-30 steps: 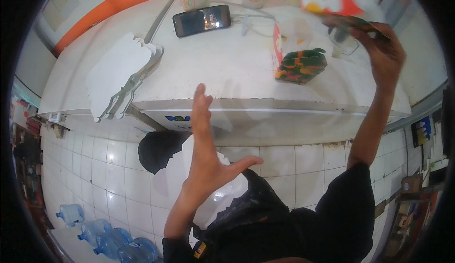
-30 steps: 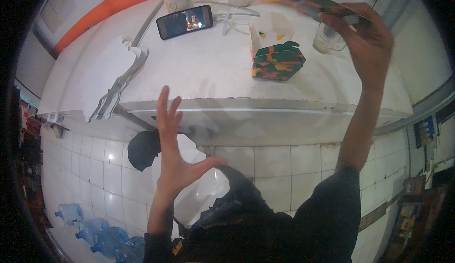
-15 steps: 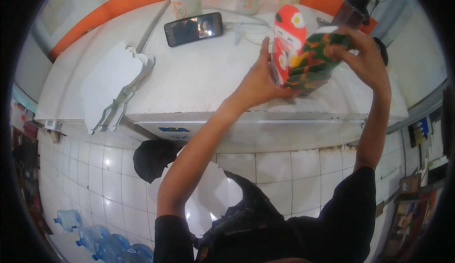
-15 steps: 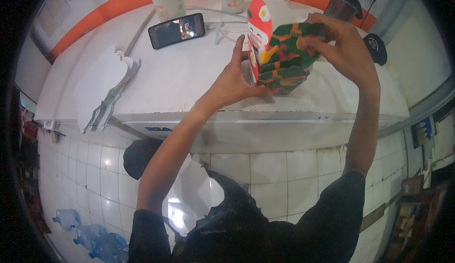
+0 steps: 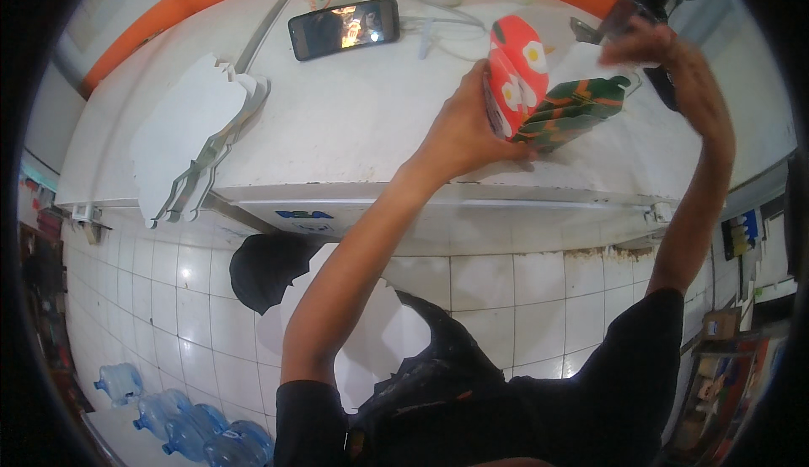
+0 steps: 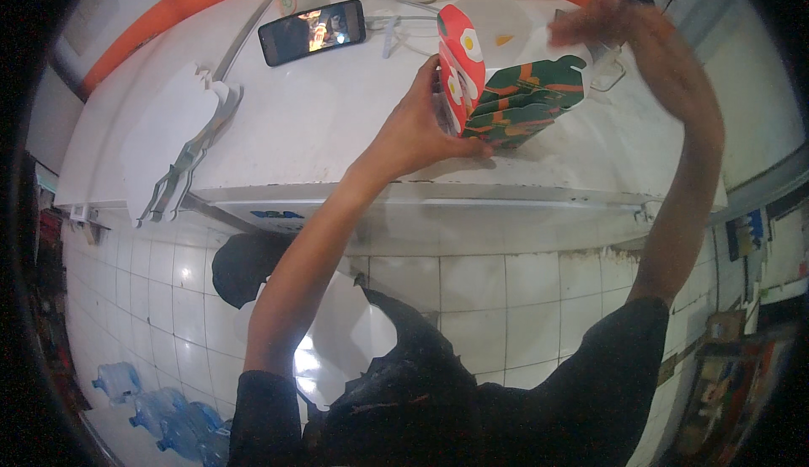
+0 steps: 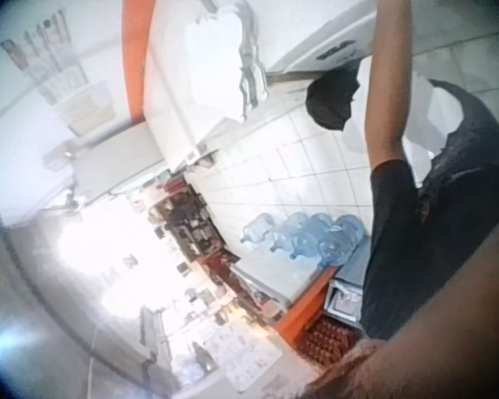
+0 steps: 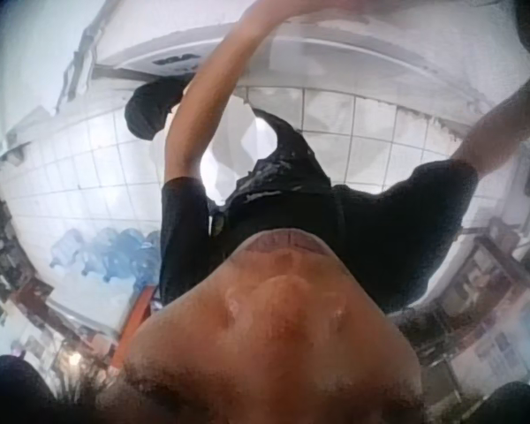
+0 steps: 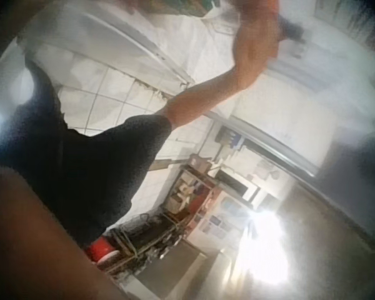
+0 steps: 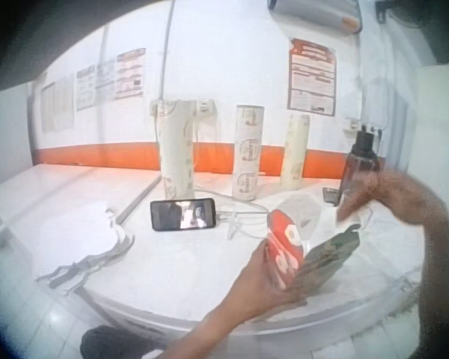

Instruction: The person folds and assembles small, colorful cardboard boxes from flat sheets. They fold the flaps, tuck them into slots, and form the box shape, then place the finished boxes on a white counter. The process is repeated for multiple boxes.

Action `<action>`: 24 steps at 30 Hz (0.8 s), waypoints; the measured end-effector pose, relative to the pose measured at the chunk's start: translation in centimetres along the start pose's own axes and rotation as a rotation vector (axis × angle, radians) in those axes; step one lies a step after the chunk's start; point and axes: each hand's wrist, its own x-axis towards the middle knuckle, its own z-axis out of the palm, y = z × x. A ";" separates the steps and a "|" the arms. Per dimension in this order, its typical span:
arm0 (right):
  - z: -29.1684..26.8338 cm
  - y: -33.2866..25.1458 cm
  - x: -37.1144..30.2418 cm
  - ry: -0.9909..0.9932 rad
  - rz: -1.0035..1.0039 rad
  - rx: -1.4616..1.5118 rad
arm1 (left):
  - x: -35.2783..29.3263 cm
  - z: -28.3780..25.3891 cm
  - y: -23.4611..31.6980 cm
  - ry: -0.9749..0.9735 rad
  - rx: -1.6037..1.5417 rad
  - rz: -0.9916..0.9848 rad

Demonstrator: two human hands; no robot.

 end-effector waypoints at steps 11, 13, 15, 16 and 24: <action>5.9 -7.2 9.8 -0.925 0.051 -0.416 | 0.0 -1.1 -0.3 0.005 0.087 -0.020; 6.8 -5.5 11.4 -1.015 0.031 -0.451 | -0.2 -1.0 -0.1 0.004 0.057 -0.006; 8.1 -3.7 10.7 -1.003 -0.079 -0.187 | -0.2 -1.1 -0.2 -0.007 0.061 -0.010; 8.0 -3.5 10.8 -1.029 0.001 -0.177 | -0.2 -1.1 -0.2 -0.013 0.062 -0.009; 9.1 -4.0 11.7 -1.171 0.137 -0.154 | -0.4 -1.6 -0.3 0.021 0.076 -0.013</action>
